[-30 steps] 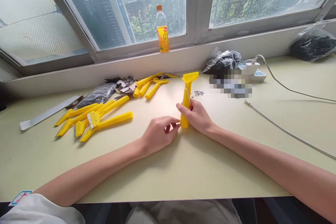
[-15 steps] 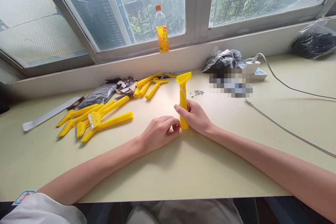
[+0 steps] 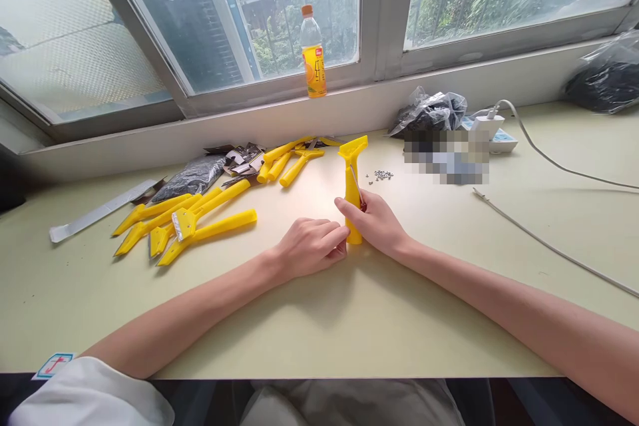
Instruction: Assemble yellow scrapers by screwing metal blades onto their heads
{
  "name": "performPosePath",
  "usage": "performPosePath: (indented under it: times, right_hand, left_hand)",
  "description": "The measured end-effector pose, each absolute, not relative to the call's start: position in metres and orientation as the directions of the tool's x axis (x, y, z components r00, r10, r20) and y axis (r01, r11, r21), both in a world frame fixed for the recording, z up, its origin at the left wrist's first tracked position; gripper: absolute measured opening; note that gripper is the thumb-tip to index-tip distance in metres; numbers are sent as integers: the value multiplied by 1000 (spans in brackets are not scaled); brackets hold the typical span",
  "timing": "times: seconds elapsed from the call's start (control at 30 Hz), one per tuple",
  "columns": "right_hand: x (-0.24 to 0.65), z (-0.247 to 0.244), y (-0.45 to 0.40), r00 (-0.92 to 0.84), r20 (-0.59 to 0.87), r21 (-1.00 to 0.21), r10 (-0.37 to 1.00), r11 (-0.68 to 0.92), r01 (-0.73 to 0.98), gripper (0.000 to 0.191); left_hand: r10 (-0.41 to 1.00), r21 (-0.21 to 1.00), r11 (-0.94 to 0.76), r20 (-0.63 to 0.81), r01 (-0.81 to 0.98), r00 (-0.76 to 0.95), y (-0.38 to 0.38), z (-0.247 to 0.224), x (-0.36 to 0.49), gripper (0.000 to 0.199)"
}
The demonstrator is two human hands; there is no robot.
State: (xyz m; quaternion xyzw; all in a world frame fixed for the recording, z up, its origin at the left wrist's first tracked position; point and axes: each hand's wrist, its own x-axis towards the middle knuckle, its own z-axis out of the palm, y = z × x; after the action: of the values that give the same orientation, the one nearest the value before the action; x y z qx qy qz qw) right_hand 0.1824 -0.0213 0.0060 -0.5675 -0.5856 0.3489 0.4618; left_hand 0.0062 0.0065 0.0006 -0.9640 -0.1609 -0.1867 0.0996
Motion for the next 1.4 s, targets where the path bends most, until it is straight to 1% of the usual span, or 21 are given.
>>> performPosePath:
  times: [0.17, 0.43, 0.53, 0.63, 0.7, 0.77, 0.83, 0.87, 0.9, 0.97, 1.03, 1.1, 1.23, 1.4]
  right_hand:
    - [183, 4, -20, 108, 124, -945, 986, 84, 317, 48]
    - [182, 5, -22, 136, 133, -955, 982, 90, 284, 49]
    - [183, 4, -20, 150, 141, -960, 978, 99, 262, 49]
    - [188, 0, -13, 253, 102, -987, 962, 66, 149, 48]
    - [191, -2, -9, 312, 56, -998, 949, 41, 54, 47]
    - [191, -1, -9, 307, 53, -999, 950, 49, 22, 47]
    - [188, 1, -12, 266, 94, -996, 959, 88, 35, 45]
    - [187, 3, -15, 249, 114, -993, 962, 107, 41, 45]
    - [185, 4, -17, 238, 127, -992, 963, 121, 40, 44]
    - [183, 6, -20, 240, 136, -991, 961, 132, 32, 44]
    - [182, 7, -21, 258, 137, -991, 956, 134, 30, 44]
    - [183, 7, -21, 266, 141, -990, 954, 138, 33, 44]
    - [185, 7, -21, 261, 152, -988, 953, 145, 45, 44]
    - [185, 7, -23, 243, 169, -985, 955, 160, 59, 42]
  left_hand:
    - [303, -50, -935, 397, 350, 866, 8, -1, 8, 12]
    - [332, 89, -939, 501, 333, 800, 14, -4, 6, 5]
    - [309, 123, -949, 550, 291, 776, 14, -5, 6, 6]
    - [250, 144, -968, 599, 204, 761, 6, -6, 6, 8]
    - [249, 191, -968, 615, 165, 748, -1, -5, 7, 8]
    - [336, 294, -937, 619, 187, 710, -5, -3, 8, 7]
    - [474, 426, -871, 600, 243, 644, -7, 0, 8, 3]
    - [535, 487, -832, 581, 265, 614, -6, 1, 8, 4]
    - [582, 538, -796, 558, 277, 592, -5, 2, 8, 8]
    - [630, 604, -747, 509, 278, 586, -3, 4, 8, 18]
    - [643, 637, -721, 469, 273, 605, -2, 4, 8, 23]
    - [653, 658, -703, 449, 268, 611, -1, 3, 8, 24]
    - [684, 698, -670, 446, 255, 577, 0, 2, 9, 24]
    - [700, 716, -651, 436, 253, 566, 2, 1, 9, 27]
